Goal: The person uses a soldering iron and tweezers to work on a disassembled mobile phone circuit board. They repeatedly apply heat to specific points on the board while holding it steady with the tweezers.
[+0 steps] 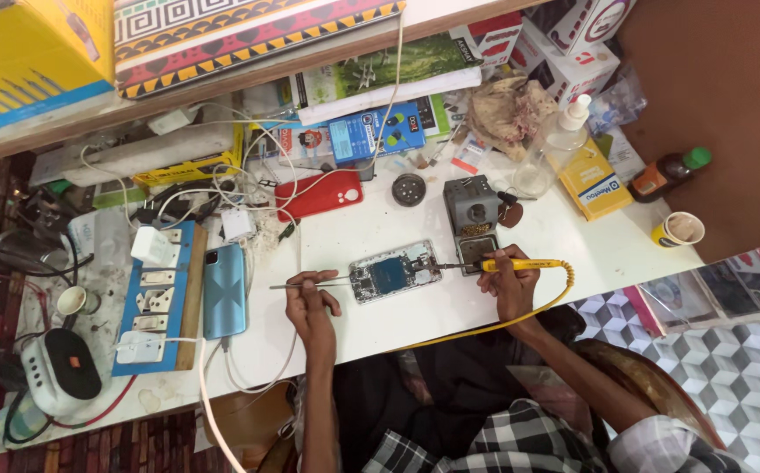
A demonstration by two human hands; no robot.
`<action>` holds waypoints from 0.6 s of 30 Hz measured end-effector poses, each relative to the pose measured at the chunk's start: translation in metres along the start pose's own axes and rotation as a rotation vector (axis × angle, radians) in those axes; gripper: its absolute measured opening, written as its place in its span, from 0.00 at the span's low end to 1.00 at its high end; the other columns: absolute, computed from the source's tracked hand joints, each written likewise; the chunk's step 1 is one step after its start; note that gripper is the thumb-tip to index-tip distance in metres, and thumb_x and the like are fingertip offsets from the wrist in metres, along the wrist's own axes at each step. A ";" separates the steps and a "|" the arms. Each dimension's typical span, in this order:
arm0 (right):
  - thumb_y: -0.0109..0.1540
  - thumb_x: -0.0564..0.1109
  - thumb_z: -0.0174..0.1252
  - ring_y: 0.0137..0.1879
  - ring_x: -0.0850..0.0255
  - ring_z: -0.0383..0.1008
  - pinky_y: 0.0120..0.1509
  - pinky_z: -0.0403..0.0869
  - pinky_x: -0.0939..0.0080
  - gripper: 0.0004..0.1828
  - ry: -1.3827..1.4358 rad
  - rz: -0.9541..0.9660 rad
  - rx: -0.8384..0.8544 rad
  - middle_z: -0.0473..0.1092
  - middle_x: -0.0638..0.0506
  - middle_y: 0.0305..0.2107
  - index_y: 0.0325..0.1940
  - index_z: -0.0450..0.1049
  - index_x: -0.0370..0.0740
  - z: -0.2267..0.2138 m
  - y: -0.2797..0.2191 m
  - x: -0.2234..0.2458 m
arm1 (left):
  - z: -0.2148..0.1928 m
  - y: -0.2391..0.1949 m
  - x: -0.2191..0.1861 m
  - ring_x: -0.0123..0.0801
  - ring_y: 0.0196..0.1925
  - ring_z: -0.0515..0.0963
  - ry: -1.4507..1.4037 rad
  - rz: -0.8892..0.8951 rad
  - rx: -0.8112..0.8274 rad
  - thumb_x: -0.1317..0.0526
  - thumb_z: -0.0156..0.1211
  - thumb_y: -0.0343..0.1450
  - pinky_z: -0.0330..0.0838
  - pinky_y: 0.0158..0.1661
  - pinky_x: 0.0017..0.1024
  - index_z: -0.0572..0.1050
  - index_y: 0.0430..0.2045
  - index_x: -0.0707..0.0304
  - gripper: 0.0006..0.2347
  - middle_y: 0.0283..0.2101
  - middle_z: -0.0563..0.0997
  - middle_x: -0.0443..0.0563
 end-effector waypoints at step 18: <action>0.70 0.47 0.48 0.17 0.68 0.63 0.20 0.56 0.70 0.13 0.034 0.096 -0.081 0.67 0.48 0.15 0.38 0.69 0.36 -0.002 0.002 -0.005 | 0.046 0.031 -0.052 0.51 0.30 0.83 1.162 -0.041 0.519 0.52 0.61 0.71 0.71 0.32 0.47 0.74 0.55 0.55 0.19 0.24 0.83 0.58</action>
Point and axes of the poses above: each hand's wrist, its own y-axis towards the middle knuckle, its own z-axis out of the palm, x = y × z, the point moved 1 cm from there along y, towards the middle knuckle
